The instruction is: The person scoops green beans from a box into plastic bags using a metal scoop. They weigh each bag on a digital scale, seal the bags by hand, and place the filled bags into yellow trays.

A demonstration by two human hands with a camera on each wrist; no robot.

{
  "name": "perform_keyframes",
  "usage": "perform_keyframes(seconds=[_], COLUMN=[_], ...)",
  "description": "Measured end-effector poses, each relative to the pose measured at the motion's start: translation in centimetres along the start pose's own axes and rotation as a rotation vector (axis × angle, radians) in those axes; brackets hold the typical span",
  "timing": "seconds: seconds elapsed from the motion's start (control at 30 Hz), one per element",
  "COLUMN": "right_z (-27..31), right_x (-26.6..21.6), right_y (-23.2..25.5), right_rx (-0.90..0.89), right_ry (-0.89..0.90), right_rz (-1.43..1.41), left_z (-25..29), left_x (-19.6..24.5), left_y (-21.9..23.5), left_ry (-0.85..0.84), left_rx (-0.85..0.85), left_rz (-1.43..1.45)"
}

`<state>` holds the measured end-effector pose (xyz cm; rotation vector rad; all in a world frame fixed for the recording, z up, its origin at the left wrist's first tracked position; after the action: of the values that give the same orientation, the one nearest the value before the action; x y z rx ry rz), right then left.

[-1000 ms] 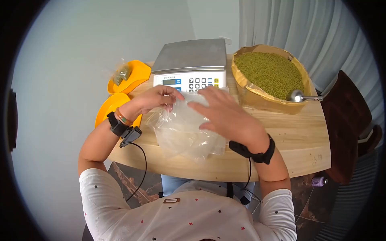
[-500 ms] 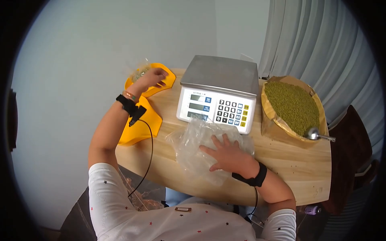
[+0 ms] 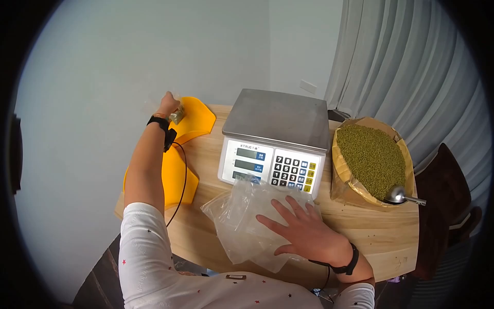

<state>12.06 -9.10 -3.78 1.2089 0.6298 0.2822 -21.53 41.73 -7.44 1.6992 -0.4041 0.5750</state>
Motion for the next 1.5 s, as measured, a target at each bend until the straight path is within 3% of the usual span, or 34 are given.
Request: perform_keyframes(seconds=[0.13,0.23,0.3,0.33,0.43,0.67,0.73,0.83,0.87,0.9,1.13,1.17,1.23,1.27,1.37,1.4,1.5], right_z=[1.2,2.1,2.6,2.9,3.8,4.7,4.6,3.5,3.2,2.3,2.0,2.3,2.7,3.1,5.1,6.0,9.5], right_x=[0.1,0.3,0.3,0.2,-0.1,0.9,2.0,4.8,5.5,6.6,10.9,11.0,11.8,12.1,12.5,13.0,14.1], right_y=[1.1,1.8,2.6,2.8,3.4,5.2,5.5,4.7,4.2,3.6,2.7,2.8,2.8,3.0,3.8,3.9,4.4], right_rx=[0.083,0.092,0.15,0.156,0.225,0.343,0.408,0.622,0.669,0.707,0.943,1.001,1.067,1.074,1.312,1.319,1.64], right_ry=[0.014,-0.009,-0.008,-0.008,-0.033,0.125,0.197,0.274,0.161,0.172,0.133,0.234,0.467,0.466,0.574,0.573,0.294], right_rz=[0.002,-0.02,-0.038,-0.037,-0.019,-0.118,-0.369,-0.356,-0.469,-0.734,-1.183,-1.291,-1.453,-1.45,-1.66,-1.654,-1.422], left_z=[0.7,-1.1,-1.3,-0.8,2.0,9.1,12.2,17.3,18.8,20.1,31.9,33.3,35.9,36.9,38.8,38.9,38.2], left_x=[-1.2,-3.5,-3.8,-3.1,-0.2,8.8,12.0,17.1,18.8,20.3,31.5,32.9,35.6,36.8,39.8,40.6,42.6], left_y=[-0.2,-0.9,-0.6,0.1,3.1,9.0,10.7,11.9,12.0,12.1,9.0,8.3,6.8,6.0,4.0,3.2,-0.2], left_ry=[0.023,-0.031,-0.021,-0.026,0.052,-0.186,-0.232,-0.334,-0.347,-0.357,-0.573,-0.581,-0.631,-0.637,-0.668,-0.674,-0.654], left_rx=[0.004,0.104,0.204,0.207,0.146,-0.032,-0.112,-0.199,-0.225,-0.249,-0.566,-0.572,-0.74,-0.744,-0.885,-0.889,-0.9], left_rz=[-0.044,0.045,0.367,0.366,0.454,0.521,0.506,0.509,0.534,0.558,0.599,0.596,0.66,0.658,0.748,0.749,0.785])
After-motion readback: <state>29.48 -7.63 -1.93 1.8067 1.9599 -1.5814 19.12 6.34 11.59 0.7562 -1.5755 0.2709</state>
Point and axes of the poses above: each hand's wrist, its own z-axis away from the middle knuckle, its own y-axis out of the back of the hand, x = y × z, the point moved 2 cm from there along -z, towards the middle knuckle, and after that the axes turned 8 degrees about y, right-handed, at the moved point
